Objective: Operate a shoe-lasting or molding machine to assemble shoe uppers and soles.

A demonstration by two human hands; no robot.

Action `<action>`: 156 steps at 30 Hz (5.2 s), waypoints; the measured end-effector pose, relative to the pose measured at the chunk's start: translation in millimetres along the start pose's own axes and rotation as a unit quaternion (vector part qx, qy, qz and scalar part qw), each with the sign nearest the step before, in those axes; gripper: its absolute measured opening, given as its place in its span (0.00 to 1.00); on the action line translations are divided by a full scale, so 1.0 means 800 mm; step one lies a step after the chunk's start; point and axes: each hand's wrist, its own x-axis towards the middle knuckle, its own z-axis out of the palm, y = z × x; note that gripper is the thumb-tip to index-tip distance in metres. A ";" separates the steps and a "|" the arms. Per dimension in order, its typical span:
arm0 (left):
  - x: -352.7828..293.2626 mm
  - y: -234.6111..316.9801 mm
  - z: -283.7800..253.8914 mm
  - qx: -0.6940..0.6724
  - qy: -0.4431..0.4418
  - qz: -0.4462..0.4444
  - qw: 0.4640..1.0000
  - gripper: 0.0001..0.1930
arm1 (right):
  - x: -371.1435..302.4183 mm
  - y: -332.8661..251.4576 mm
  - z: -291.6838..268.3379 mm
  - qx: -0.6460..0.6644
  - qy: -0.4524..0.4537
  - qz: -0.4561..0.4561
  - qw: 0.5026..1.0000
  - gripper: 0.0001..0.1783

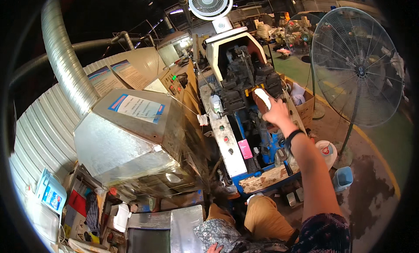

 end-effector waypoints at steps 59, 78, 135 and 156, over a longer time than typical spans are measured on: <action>0.045 0.040 -0.072 -0.068 0.029 -0.019 0.997 0.17 | -0.693 -0.021 0.355 0.426 -0.507 -0.503 0.555 0.18; 0.020 0.065 -0.054 -0.047 0.055 0.010 0.997 0.11 | -0.665 -0.068 0.283 0.465 -0.430 -0.500 0.590 0.18; 0.097 -0.214 -0.108 0.122 -0.028 -0.124 0.984 0.24 | -0.529 -0.585 0.637 0.161 -0.466 -0.089 0.866 0.66; 0.089 -0.146 -0.138 0.074 0.206 -0.084 0.972 0.34 | -0.399 -0.421 0.217 0.410 -0.692 0.052 0.592 0.30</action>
